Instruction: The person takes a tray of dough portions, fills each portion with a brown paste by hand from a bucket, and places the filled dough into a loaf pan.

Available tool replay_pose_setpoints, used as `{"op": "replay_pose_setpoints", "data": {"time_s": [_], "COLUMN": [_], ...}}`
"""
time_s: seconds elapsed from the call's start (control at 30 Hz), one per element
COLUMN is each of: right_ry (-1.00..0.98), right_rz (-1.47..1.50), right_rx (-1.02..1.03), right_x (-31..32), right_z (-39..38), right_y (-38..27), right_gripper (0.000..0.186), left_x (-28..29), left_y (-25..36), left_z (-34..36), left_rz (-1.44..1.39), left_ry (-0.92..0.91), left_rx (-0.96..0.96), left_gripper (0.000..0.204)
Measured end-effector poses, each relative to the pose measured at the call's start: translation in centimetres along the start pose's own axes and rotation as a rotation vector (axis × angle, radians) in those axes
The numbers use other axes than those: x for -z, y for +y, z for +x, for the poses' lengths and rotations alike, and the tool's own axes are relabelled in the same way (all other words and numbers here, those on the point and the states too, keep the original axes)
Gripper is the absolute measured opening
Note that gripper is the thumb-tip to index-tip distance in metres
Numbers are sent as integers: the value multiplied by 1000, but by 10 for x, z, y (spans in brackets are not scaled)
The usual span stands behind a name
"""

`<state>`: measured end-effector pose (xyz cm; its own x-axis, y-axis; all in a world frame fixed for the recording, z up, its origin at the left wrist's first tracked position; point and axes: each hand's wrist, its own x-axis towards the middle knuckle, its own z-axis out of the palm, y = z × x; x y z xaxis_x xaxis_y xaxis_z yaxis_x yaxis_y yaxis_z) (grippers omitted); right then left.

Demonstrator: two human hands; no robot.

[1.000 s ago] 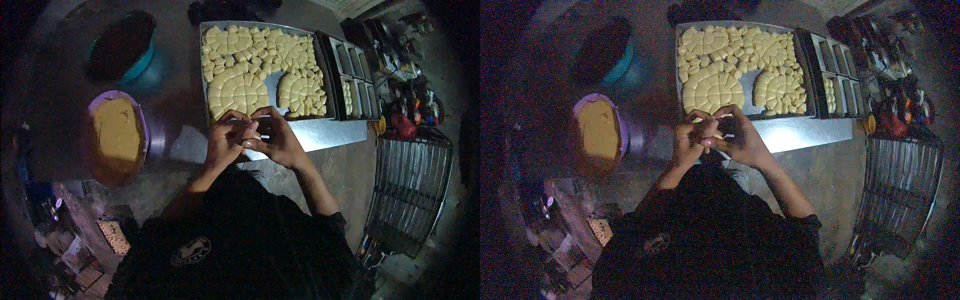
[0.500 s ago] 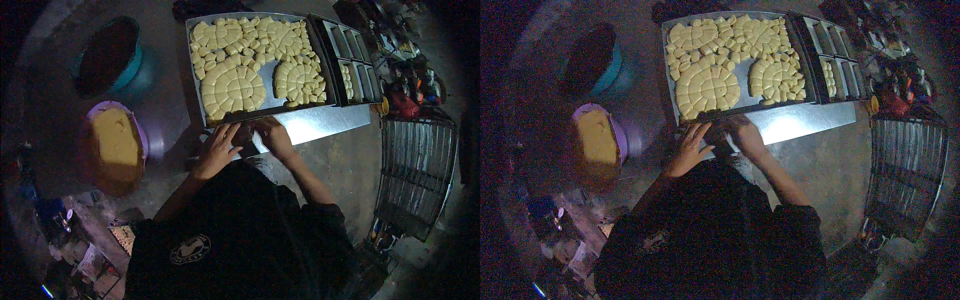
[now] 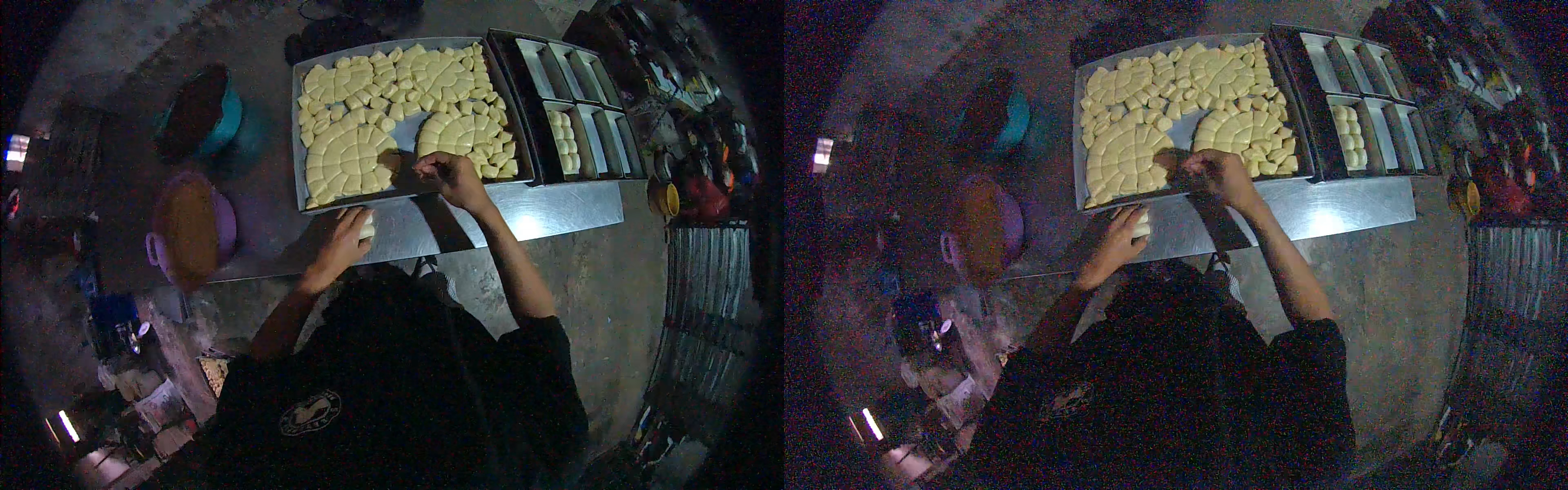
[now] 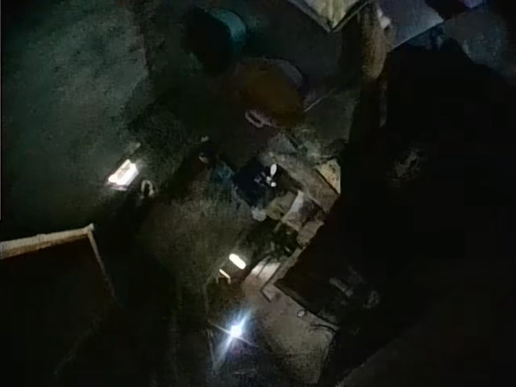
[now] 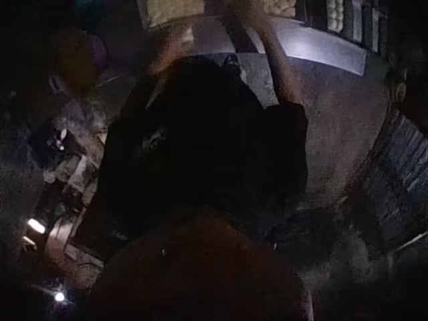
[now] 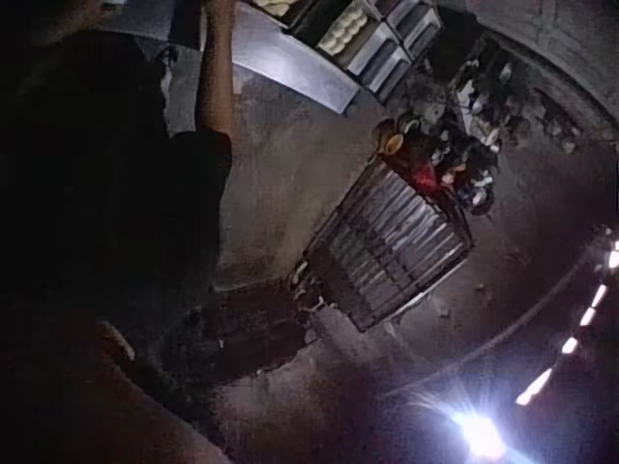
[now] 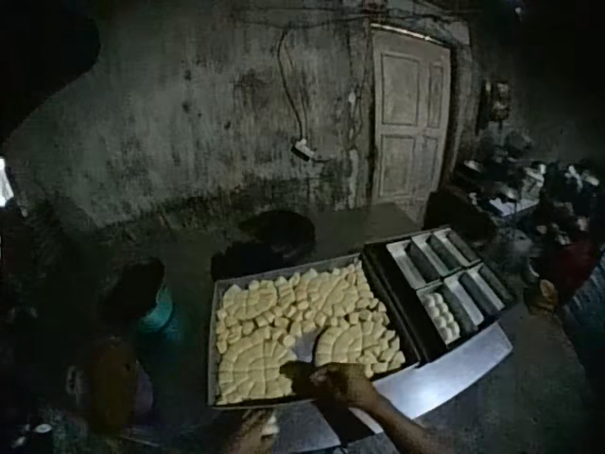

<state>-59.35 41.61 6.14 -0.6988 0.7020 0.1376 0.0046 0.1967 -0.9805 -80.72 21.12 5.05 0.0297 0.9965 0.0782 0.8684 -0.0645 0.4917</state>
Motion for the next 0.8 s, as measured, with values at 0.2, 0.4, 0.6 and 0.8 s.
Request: {"op": "replay_pose_setpoints", "data": {"time_s": [0.2,0.4,0.6,0.8], "right_ry": [-149,-96,-209,-92], "right_rz": [-826,-386,511,-123], "right_rx": [243,226,58,526], "right_x": [23,7,-45,-129], "right_z": [27,22,-13,46], "right_y": [13,1,-141,-204], "right_gripper": [30,24,36,20], "left_x": [10,26,57,143], "left_y": [9,22,30,29], "left_z": [3,-13,-34,-27], "left_rz": [-134,45,-160,-244], "left_ry": [-96,-138,223,742], "left_rx": [57,121,234,106], "left_gripper": [48,69,59,54]}}
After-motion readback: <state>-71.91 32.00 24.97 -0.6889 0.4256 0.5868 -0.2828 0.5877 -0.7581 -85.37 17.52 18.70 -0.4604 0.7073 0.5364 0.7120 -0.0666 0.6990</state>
